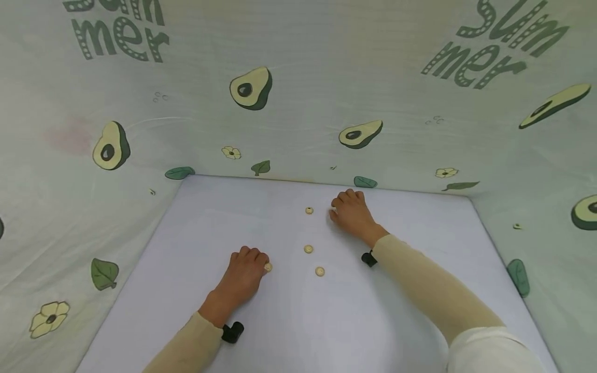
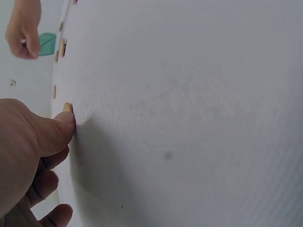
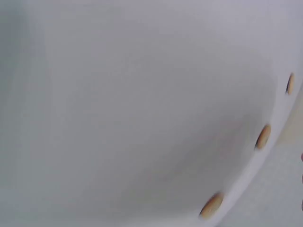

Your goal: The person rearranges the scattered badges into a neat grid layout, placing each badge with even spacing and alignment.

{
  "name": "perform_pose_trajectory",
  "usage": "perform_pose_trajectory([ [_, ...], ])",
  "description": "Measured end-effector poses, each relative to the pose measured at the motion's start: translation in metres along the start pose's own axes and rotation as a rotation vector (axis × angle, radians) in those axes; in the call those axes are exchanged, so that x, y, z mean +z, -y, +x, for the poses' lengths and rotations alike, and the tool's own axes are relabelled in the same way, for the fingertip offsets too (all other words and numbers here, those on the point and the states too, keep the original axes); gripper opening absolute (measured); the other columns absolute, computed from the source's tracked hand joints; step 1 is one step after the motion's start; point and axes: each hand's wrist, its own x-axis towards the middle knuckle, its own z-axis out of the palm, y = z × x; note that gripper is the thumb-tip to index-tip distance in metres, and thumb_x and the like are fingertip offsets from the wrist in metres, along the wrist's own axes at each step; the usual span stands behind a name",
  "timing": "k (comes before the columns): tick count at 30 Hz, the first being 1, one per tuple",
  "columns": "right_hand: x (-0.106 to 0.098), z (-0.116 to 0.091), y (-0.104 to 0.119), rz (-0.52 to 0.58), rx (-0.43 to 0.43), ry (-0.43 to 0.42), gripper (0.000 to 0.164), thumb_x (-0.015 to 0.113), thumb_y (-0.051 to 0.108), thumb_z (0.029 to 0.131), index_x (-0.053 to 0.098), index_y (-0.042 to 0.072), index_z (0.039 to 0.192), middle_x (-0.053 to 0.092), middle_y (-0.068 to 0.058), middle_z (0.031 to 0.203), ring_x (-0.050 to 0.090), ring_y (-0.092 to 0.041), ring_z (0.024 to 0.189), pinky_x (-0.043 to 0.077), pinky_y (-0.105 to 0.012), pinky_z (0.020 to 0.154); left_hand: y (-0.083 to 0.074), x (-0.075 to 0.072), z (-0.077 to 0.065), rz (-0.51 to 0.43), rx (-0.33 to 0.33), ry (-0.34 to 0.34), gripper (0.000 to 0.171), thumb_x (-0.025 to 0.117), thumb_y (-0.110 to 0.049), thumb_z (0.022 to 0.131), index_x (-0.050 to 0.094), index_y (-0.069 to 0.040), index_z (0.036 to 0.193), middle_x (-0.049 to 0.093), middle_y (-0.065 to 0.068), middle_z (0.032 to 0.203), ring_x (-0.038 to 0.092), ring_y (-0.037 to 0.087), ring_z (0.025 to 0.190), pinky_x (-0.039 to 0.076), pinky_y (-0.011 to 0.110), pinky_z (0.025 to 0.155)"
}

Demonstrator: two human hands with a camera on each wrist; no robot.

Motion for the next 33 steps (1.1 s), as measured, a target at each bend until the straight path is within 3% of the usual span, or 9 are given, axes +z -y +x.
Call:
perform_pose_trajectory([
  [14, -0.025, -0.082, -0.067, -0.025, 0.09, -0.067, 0.026, 0.072, 0.025, 0.099, 0.074, 0.002, 0.111, 0.068, -0.014, 0.11, 0.055, -0.036, 0.111, 0.039, -0.058, 0.1, 0.004, -0.006, -0.003, -0.032, -0.056, 0.004, 0.018, 0.08, -0.015, 0.094, 0.067, -0.011, 0.105, 0.066, 0.004, 0.1, 0.054, 0.028, 0.1, 0.046, 0.046, 0.084],
  [22, -0.026, -0.118, -0.096, -0.054, 0.125, -0.049, 0.028, 0.071, 0.025, 0.099, 0.072, 0.0, 0.113, 0.067, -0.017, 0.112, 0.053, -0.039, 0.112, 0.038, -0.061, 0.101, 0.005, -0.002, -0.002, -0.033, -0.02, -0.048, 0.019, 0.081, -0.012, 0.093, 0.067, -0.009, 0.105, 0.066, 0.007, 0.1, 0.055, 0.03, 0.099, 0.048, 0.047, 0.08],
  [27, -0.029, -0.136, -0.11, -0.077, 0.134, -0.05, 0.03, 0.073, 0.025, 0.098, 0.071, -0.001, 0.112, 0.067, -0.019, 0.112, 0.055, -0.042, 0.111, 0.039, -0.064, 0.1, 0.001, -0.002, 0.0, -0.047, -0.025, -0.044, 0.017, 0.08, -0.011, 0.095, 0.067, -0.009, 0.106, 0.066, 0.008, 0.102, 0.055, 0.031, 0.101, 0.048, 0.048, 0.081],
  [33, -0.022, -0.159, -0.115, -0.074, 0.148, 0.023, 0.034, 0.071, 0.032, 0.099, 0.072, 0.0, 0.109, 0.068, -0.019, 0.112, 0.057, -0.043, 0.109, 0.039, -0.066, 0.1, -0.005, -0.001, 0.002, -0.059, -0.027, -0.024, 0.018, 0.08, -0.011, 0.094, 0.067, -0.009, 0.107, 0.066, 0.007, 0.102, 0.054, 0.031, 0.102, 0.048, 0.047, 0.082],
])
